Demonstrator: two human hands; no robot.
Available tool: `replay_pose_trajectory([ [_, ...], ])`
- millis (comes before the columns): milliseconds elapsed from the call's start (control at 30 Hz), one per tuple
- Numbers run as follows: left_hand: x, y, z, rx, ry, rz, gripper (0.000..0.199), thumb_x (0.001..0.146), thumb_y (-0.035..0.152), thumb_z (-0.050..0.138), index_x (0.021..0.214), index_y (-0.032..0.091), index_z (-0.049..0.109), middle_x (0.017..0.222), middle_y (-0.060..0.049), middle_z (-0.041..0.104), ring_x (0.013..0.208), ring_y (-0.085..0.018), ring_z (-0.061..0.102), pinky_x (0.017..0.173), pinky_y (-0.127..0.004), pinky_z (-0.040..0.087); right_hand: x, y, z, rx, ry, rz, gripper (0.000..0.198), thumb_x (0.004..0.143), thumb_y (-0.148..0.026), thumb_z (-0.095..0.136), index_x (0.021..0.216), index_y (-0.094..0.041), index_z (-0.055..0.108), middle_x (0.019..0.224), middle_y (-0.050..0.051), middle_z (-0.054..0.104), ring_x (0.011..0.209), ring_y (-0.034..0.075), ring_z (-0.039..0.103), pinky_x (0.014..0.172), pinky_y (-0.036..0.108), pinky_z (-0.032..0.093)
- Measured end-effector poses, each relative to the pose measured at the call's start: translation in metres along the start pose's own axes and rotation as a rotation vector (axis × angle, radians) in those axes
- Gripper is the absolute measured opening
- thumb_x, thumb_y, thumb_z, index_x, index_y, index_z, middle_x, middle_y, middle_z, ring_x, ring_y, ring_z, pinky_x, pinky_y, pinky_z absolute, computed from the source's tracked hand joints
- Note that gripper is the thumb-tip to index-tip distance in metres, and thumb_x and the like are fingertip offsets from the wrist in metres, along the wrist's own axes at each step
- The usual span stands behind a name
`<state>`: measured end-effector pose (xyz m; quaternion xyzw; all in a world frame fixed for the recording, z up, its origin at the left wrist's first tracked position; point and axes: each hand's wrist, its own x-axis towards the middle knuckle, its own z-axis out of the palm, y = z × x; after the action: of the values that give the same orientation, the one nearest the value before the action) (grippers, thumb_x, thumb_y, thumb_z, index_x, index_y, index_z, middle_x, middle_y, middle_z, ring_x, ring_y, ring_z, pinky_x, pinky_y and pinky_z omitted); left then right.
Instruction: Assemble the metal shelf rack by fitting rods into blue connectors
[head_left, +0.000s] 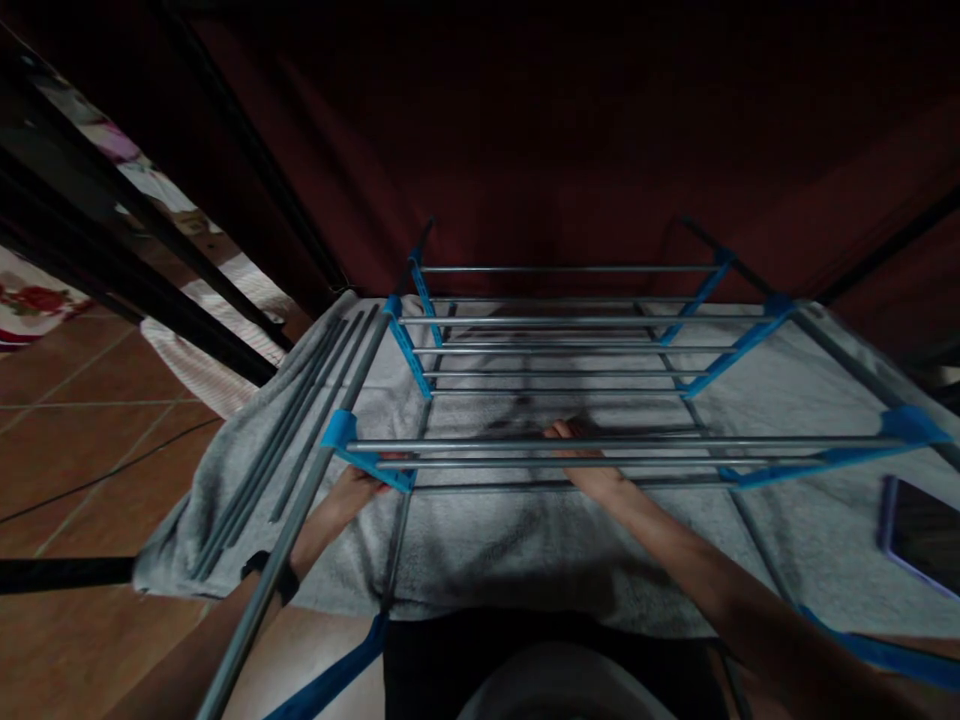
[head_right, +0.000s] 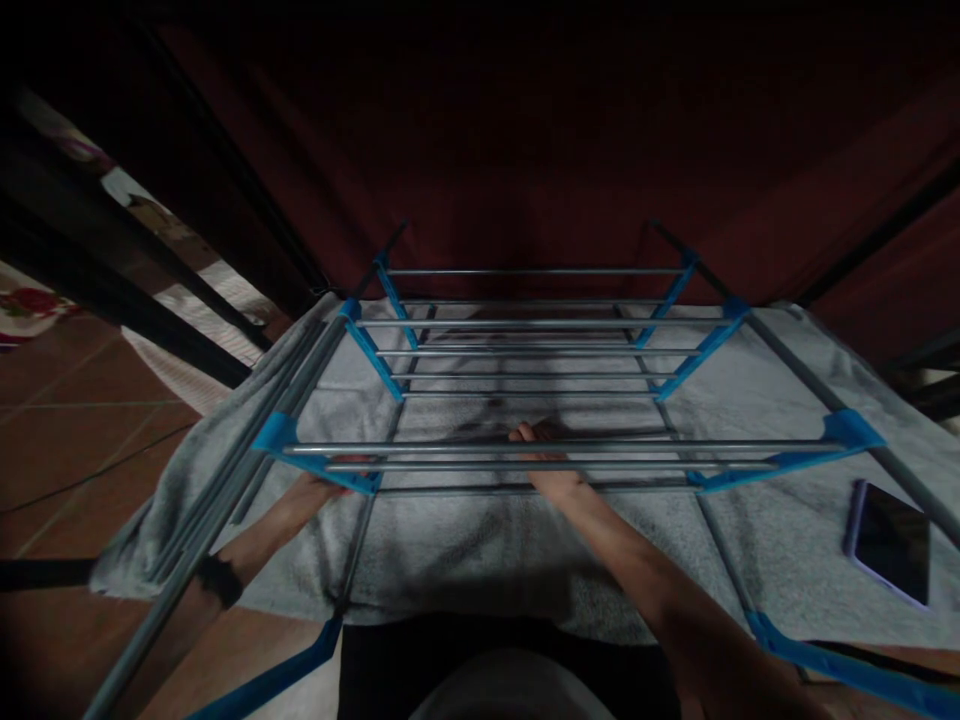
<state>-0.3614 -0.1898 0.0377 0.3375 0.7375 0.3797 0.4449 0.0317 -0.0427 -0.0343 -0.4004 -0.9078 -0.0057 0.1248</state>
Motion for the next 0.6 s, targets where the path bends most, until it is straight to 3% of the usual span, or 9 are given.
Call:
replay_pose_trajectory([
  [100,0.002,-0.008,-0.005,-0.053,0.011,-0.025,0.056,0.053,0.051,0.085,0.097,0.018,0.078,0.108,-0.013,0.079,0.106,-0.034,0.072,0.097,-0.045,0.057,-0.009,-0.003,-0.011,0.012,-0.117,-0.008,0.05,0.093,-0.003,0.039,0.133,-0.021,0.064,0.141,0.01,0.065,0.129,0.028,0.062,0.113,0.043,0.048],
  [200,0.005,-0.017,-0.007,-0.063,0.035,-0.044,0.055,0.047,0.059,0.088,0.082,0.018,0.076,0.098,-0.013,0.079,0.104,-0.034,0.072,0.097,-0.045,0.057,-0.014,-0.009,-0.021,0.058,-0.217,0.014,0.053,0.093,-0.002,0.04,0.136,-0.021,0.063,0.137,0.013,0.067,0.128,0.031,0.063,0.111,0.048,0.05],
  [300,0.008,-0.027,-0.005,-0.067,0.069,-0.056,0.053,0.043,0.061,0.089,0.07,0.019,0.071,0.088,-0.011,0.079,0.098,-0.033,0.072,0.099,-0.045,0.056,-0.018,-0.016,-0.029,0.122,-0.196,0.043,0.051,0.092,-0.002,0.045,0.132,-0.025,0.066,0.134,0.012,0.069,0.125,0.03,0.066,0.11,0.05,0.051],
  [400,0.008,-0.031,-0.004,-0.071,0.06,-0.049,0.054,0.043,0.061,0.089,0.073,0.019,0.072,0.088,-0.011,0.078,0.099,-0.032,0.072,0.101,-0.044,0.055,-0.024,-0.023,-0.032,0.176,-0.125,0.025,0.053,0.09,0.001,0.046,0.129,-0.028,0.067,0.132,0.009,0.07,0.122,0.026,0.067,0.109,0.047,0.052],
  [600,0.005,-0.027,-0.003,-0.069,0.047,-0.056,0.054,0.044,0.059,0.089,0.078,0.019,0.074,0.096,-0.012,0.079,0.106,-0.033,0.071,0.104,-0.045,0.053,-0.036,-0.028,-0.039,-0.003,-0.146,0.002,0.05,0.087,0.005,0.042,0.122,-0.023,0.066,0.132,0.01,0.069,0.109,0.022,0.071,0.094,0.039,0.059],
])
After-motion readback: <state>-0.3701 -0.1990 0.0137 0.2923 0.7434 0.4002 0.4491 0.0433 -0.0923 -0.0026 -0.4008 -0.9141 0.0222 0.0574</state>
